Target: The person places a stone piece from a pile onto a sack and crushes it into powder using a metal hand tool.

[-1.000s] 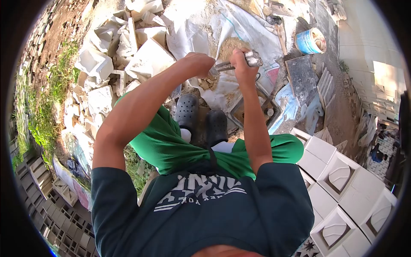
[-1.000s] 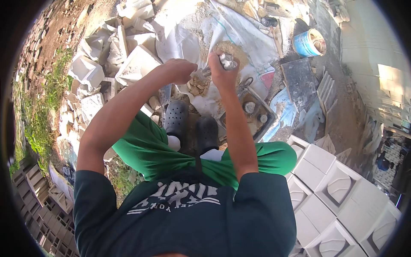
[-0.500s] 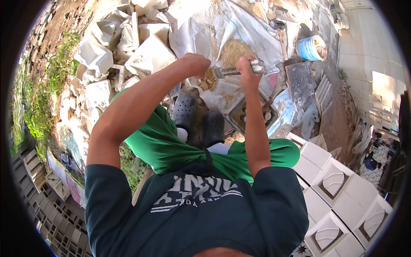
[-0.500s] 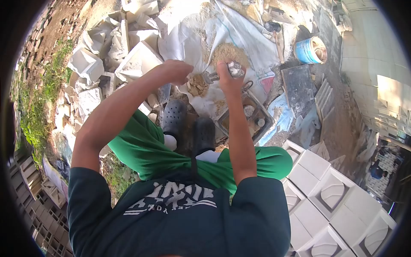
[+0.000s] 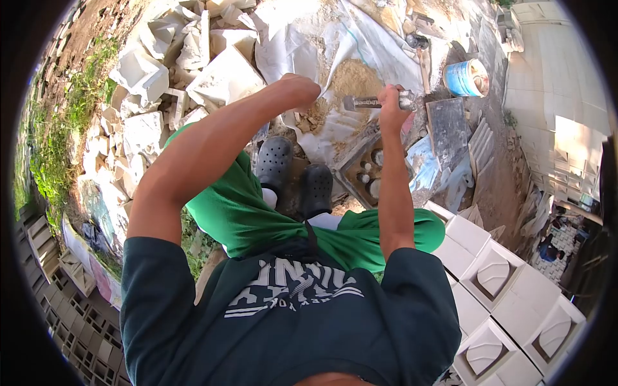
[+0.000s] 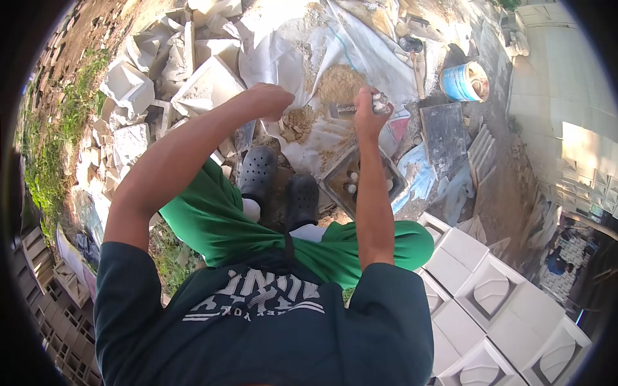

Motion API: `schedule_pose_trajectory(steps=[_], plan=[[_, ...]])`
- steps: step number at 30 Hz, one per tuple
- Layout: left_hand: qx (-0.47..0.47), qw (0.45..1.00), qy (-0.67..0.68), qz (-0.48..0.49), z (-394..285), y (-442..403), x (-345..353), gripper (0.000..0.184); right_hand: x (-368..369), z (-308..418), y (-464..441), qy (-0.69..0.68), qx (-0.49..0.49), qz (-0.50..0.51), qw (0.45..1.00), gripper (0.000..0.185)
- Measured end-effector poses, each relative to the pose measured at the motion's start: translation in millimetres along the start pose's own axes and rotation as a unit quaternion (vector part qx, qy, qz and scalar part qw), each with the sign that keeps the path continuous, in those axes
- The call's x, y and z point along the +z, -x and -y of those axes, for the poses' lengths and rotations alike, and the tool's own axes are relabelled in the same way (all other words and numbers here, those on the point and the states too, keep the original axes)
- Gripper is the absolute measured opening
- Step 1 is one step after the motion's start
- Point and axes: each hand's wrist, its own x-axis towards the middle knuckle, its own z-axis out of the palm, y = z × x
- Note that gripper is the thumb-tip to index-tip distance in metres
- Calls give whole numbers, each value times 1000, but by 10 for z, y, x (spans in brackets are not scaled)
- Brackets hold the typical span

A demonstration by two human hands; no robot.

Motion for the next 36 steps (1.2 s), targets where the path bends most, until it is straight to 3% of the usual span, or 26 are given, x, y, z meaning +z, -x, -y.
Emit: schedule_pose_trajectory(steps=[7,10,12,17,19,24,26,27,32,34,36], plan=[[3,1000,5,7,-35,-46,16,23,105,-167,95,-19,-1,-34,999,13],[1,1000,-4,9,-48,-71,4,23,289,-126,161,21,36,-107,993,25],[-2,1000,-2,8,-61,-43,-28,23,257,-233,181,13,49,-54,997,10],[-6,1000,5,7,-58,23,-95,23,245,-275,299,-42,47,-22,998,12],[-5,1000,5,9,-51,14,-59,23,382,-302,388,-26,77,-77,994,23],[-7,1000,5,4,-47,9,-53,29,578,64,257,21,78,-68,994,23],[-11,1000,8,5,-25,-2,-18,31,575,315,269,2,24,-41,999,20],[-16,1000,6,-3,-2,-24,-29,34,530,431,252,-25,48,4,999,19],[-11,1000,-3,-4,-65,26,-63,37,494,-179,337,-12,84,-61,995,17],[-13,1000,-3,-10,-94,53,-128,37,492,-153,220,4,105,59,993,16],[-14,1000,-15,6,-121,63,-122,38,490,-36,228,23,81,57,995,15]])
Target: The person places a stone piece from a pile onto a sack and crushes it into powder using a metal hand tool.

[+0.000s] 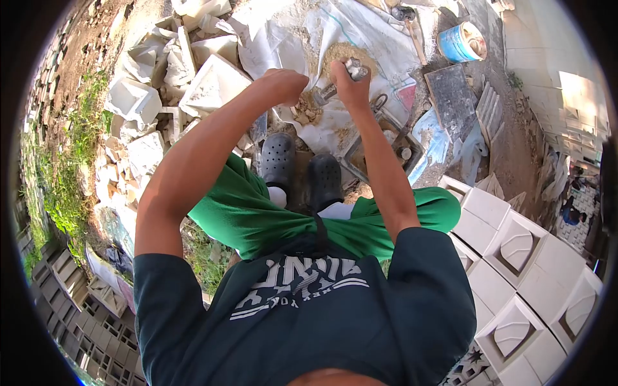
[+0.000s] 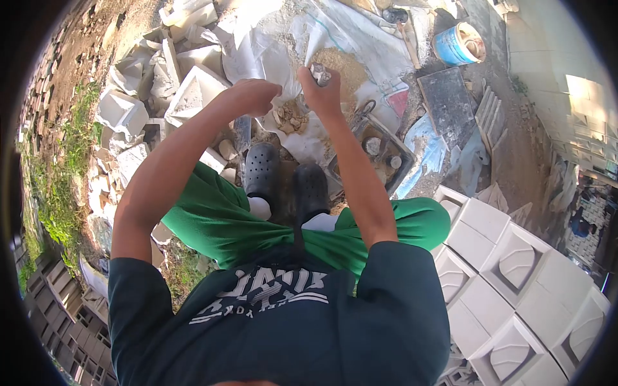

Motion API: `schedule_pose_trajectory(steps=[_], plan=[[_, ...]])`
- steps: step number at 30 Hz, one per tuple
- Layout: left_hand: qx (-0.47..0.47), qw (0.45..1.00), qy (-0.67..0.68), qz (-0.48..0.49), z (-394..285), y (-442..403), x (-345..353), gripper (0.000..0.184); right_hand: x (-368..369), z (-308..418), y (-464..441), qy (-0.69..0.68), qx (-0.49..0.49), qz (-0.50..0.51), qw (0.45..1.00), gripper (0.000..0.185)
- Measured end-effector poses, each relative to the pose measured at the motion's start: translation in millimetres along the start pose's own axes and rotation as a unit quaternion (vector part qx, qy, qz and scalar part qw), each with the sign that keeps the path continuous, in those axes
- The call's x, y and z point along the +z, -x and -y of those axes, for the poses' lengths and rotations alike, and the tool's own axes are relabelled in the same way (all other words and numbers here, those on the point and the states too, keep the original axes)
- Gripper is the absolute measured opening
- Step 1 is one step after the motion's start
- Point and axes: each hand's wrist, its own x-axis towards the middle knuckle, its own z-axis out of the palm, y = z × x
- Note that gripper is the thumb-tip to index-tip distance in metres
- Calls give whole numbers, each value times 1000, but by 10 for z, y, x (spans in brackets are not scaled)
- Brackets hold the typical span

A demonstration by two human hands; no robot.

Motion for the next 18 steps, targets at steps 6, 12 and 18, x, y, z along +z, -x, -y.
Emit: schedule_pose_trajectory(steps=[6,12,18], plan=[[-2,1000,4,-12,91,-58,30,39,19,194,80,-48,-18,-67,996,19],[12,1000,-4,14,-11,-68,31,39,-73,-109,93,-35,16,-67,997,16],[14,1000,-1,7,-2,-52,33,39,-197,388,362,-61,4,-146,987,11]])
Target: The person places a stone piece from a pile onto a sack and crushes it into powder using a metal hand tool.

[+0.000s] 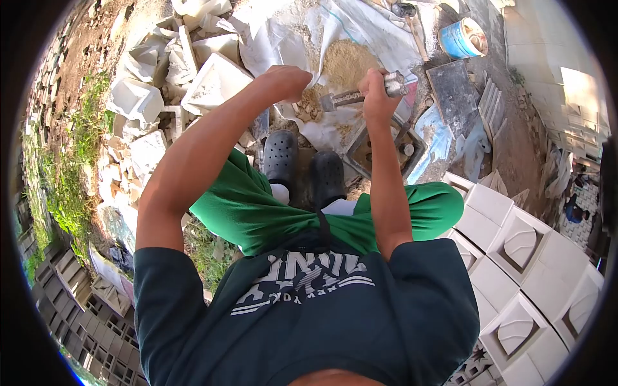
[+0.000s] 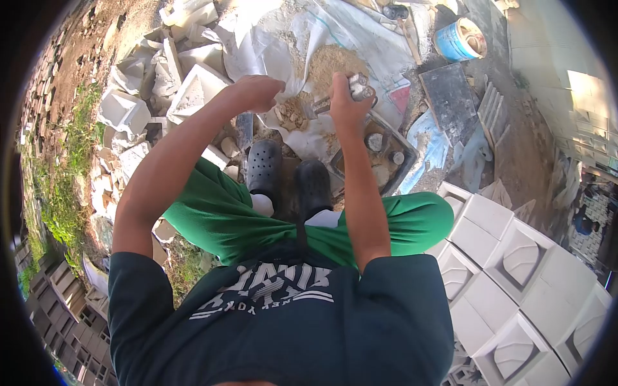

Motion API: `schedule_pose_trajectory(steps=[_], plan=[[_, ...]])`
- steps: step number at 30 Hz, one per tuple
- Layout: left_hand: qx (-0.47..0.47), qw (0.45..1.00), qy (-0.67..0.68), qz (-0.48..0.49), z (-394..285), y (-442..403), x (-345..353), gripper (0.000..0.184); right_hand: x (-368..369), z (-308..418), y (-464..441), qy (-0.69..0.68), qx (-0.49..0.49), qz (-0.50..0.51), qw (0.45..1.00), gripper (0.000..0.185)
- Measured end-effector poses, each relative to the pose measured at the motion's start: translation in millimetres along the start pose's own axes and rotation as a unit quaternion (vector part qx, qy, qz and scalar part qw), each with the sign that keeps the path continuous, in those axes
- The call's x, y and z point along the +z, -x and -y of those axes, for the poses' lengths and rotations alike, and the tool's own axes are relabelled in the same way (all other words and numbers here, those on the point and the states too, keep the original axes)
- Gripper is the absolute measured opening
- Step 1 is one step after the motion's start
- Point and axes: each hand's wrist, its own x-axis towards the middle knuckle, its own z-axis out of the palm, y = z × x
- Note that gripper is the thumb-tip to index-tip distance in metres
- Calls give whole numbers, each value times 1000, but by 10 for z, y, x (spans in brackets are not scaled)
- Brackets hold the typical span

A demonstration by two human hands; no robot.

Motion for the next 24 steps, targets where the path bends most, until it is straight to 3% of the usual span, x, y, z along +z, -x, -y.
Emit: schedule_pose_trajectory(steps=[4,5,14,24], plan=[[13,1000,-12,-2,10,-32,36,39,-174,-525,203,49,5,-9,999,17],[10,1000,-12,-4,-3,-34,28,38,-226,-622,198,9,-13,0,1000,19],[10,1000,-6,-25,16,-54,83,26,-377,-411,369,-28,-29,-44,998,17],[20,998,20,-47,-21,-6,-35,19,-53,-539,91,14,90,142,986,10]])
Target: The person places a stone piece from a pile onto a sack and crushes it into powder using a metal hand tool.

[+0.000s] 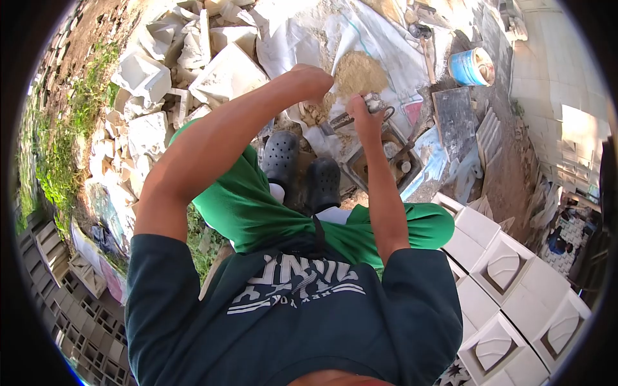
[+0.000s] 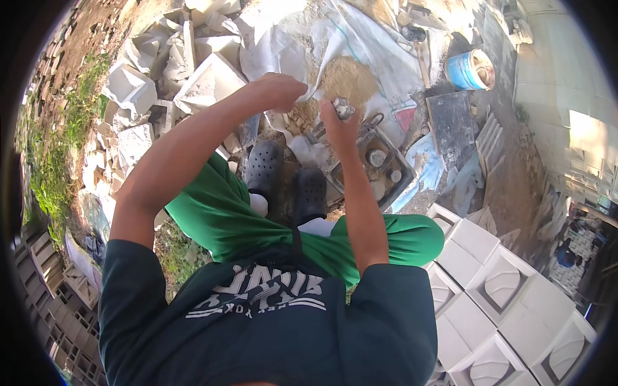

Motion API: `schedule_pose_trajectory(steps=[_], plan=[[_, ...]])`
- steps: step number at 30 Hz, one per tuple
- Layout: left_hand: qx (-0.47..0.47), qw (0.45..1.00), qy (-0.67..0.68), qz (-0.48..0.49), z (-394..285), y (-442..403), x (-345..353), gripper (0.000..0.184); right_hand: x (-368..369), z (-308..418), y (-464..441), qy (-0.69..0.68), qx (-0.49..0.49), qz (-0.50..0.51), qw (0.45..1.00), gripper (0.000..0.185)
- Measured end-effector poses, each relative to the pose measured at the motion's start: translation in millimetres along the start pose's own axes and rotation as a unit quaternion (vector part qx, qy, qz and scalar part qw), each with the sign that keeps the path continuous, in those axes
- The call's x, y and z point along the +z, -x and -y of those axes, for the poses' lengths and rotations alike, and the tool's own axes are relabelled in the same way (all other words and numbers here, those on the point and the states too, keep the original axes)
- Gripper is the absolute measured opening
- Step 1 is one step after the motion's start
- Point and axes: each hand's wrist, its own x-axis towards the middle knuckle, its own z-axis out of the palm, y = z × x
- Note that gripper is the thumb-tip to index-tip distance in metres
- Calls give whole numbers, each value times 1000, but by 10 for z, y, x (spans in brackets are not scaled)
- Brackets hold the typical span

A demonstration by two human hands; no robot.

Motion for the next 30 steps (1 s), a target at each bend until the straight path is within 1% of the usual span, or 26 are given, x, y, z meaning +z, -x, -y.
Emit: schedule_pose_trajectory(steps=[1,3,4,6,7,9,10,12,13,15,18,19,21,23,25,29,30], plan=[[-4,1000,0,-2,15,2,-20,19,28,-1,-83,-1,-1,4,1000,10],[4,1000,4,-17,21,11,-27,20,57,17,-189,-9,-60,53,997,11],[1,1000,5,-20,33,7,-42,20,86,25,-245,-8,-61,57,996,11],[-2,1000,3,-13,24,5,-48,21,119,52,-300,30,-53,7,998,12],[-3,1000,4,-13,10,4,-47,21,122,79,-328,30,-53,8,998,12],[-14,1000,20,-14,23,6,-58,21,154,152,-428,-37,-48,31,998,12],[-17,1000,23,-12,34,14,-61,21,239,293,-408,-38,-45,34,998,12],[-8,1000,5,-18,40,19,-58,21,341,606,-322,-27,-92,-38,995,15],[-7,1000,8,-14,44,22,-57,21,347,709,-279,-26,-88,-40,995,15],[-15,1000,2,-7,68,9,-67,21,325,849,-237,-45,-162,-53,984,15],[-14,1000,8,-9,91,-11,-58,22,207,640,-259,-37,-171,-72,982,15],[-15,1000,6,-9,96,-15,-57,22,259,480,-231,-13,-151,-122,981,14],[-18,1000,1,-5,74,-12,-56,23,172,-66,-246,-8,-144,-131,981,14],[-23,1000,-4,-5,35,26,-105,23,169,-165,-295,-6,-143,-132,981,15],[-24,1000,-6,2,19,32,-74,23,145,-88,-221,-18,-97,-115,989,14],[-16,1000,-8,4,45,-3,-63,23,109,382,-76,-11,-123,-104,987,15],[-13,1000,-5,-2,48,-12,-58,24,130,541,-29,-44,-136,-116,983,16]])
